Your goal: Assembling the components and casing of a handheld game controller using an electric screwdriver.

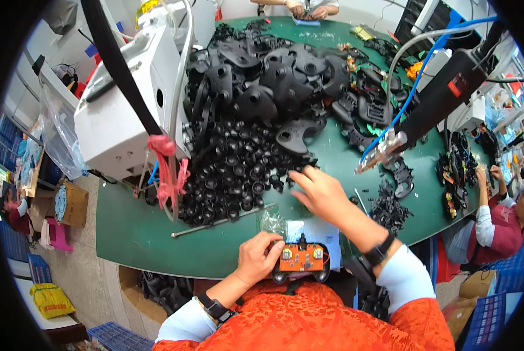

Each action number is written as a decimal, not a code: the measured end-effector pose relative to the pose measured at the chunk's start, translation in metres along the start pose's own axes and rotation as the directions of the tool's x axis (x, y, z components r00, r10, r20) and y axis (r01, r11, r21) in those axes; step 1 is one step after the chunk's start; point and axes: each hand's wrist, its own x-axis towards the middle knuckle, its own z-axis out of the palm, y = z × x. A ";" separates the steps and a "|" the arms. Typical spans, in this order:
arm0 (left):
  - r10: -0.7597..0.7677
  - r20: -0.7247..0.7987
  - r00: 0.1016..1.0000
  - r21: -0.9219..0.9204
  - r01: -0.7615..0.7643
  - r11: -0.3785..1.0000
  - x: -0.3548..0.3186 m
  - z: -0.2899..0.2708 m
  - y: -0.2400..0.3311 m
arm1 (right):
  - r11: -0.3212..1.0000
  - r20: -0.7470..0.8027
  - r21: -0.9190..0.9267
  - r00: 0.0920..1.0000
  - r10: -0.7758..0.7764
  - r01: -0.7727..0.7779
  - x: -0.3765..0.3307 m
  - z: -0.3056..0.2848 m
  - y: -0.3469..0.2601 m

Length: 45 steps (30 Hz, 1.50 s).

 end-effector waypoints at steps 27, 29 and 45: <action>0.318 0.363 0.876 0.072 -0.366 0.928 0.003 -0.010 0.019 | 0.801 -0.097 0.401 0.849 0.520 -0.445 -0.130 -0.049 -0.077; 0.309 0.383 0.871 0.081 -0.364 0.928 0.003 -0.011 0.021 | 0.688 -0.041 0.546 0.805 0.592 -0.478 -0.133 -0.046 -0.077; 0.286 0.428 0.857 0.048 -0.338 0.940 0.011 -0.012 0.019 | 0.790 0.000 0.473 0.896 0.444 -0.391 -0.126 -0.046 -0.084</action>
